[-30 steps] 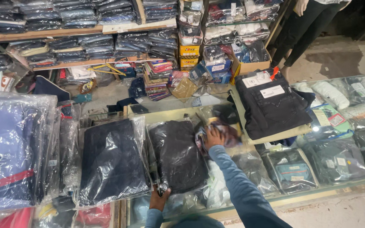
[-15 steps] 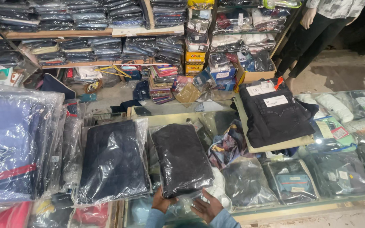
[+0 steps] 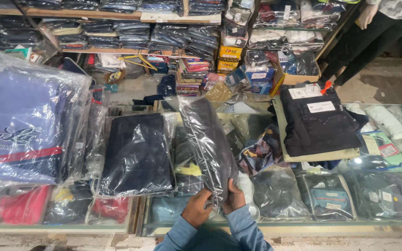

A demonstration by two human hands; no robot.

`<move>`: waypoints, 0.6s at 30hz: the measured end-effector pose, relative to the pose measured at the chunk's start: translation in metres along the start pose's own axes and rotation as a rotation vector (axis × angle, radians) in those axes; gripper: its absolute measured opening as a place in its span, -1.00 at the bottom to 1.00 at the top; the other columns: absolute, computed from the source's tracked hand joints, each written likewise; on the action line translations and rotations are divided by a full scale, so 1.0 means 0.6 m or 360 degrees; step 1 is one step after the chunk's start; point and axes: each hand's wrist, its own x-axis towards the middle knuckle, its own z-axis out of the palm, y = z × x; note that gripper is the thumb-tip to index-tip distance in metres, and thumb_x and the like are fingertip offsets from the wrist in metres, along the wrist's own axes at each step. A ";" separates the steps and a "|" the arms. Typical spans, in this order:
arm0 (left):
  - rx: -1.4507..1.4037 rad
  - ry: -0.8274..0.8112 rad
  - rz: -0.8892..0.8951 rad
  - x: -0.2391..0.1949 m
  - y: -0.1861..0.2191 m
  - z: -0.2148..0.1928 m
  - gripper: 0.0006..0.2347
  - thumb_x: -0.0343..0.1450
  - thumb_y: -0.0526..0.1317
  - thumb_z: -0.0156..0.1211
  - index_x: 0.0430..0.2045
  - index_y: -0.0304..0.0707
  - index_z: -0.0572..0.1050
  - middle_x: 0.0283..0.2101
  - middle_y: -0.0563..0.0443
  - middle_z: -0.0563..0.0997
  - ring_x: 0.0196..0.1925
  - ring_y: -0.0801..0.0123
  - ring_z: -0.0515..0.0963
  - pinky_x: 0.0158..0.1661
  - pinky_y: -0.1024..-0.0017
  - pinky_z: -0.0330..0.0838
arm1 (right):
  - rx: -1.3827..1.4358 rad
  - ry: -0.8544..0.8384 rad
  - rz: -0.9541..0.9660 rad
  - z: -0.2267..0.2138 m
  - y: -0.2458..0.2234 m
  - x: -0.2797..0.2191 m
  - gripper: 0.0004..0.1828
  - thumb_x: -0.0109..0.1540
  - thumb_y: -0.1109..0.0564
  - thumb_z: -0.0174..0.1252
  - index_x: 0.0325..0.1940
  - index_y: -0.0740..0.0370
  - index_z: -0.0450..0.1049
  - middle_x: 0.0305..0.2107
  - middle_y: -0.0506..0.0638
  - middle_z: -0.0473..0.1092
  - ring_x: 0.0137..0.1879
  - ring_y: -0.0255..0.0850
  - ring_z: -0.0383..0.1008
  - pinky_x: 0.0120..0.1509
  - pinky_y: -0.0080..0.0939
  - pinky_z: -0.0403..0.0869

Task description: The person repeatedly picks up folded trousers from a glass counter, places them into clear plastic bags, and sets the packaged items aside. They handle several pairs of trousers in different colors, including black, beige, and blue, throughout the episode.

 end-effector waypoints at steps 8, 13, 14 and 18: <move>-0.0957 0.0729 -0.0129 -0.021 0.025 -0.282 -0.28 0.42 0.35 -0.03 0.30 -0.25 0.30 0.11 -0.19 0.59 0.19 0.05 0.58 0.13 0.08 0.53 | -0.0539 -0.0455 -0.0223 0.120 -0.131 0.144 -0.47 0.23 0.17 0.15 0.31 0.20 0.36 0.06 0.02 0.49 0.15 -0.08 0.51 0.27 -0.05 0.48; -0.2059 0.0795 0.0013 -0.081 -0.020 -0.330 -0.17 0.43 0.35 0.08 0.42 -0.39 0.19 0.21 -0.25 0.52 0.25 0.05 0.50 0.25 0.12 0.37 | -0.1114 -0.0847 -0.0081 0.248 -0.199 0.301 -0.40 0.20 0.22 0.25 0.33 0.36 0.34 0.04 -0.01 0.50 0.13 -0.19 0.50 0.28 -0.20 0.45; -0.2343 0.0829 0.0115 -0.088 -0.031 -0.321 -0.17 0.48 0.31 0.14 0.46 -0.48 0.20 0.24 -0.27 0.50 0.26 0.04 0.48 0.30 0.13 0.32 | -0.1280 -0.0903 0.0039 0.277 -0.199 0.334 -0.40 0.19 0.21 0.27 0.31 0.39 0.36 -0.01 0.02 0.51 0.08 -0.17 0.50 0.24 -0.19 0.45; -0.1440 0.1246 -0.0001 -0.086 -0.058 -0.283 -0.30 0.33 0.01 0.36 0.30 -0.40 0.22 0.26 -0.13 0.45 0.30 0.13 0.45 0.29 0.22 0.29 | -0.1838 -0.1175 0.0263 0.388 -0.129 0.478 -0.39 0.17 0.20 0.33 0.30 0.39 0.43 -0.07 0.02 0.49 -0.01 -0.21 0.47 0.10 -0.19 0.46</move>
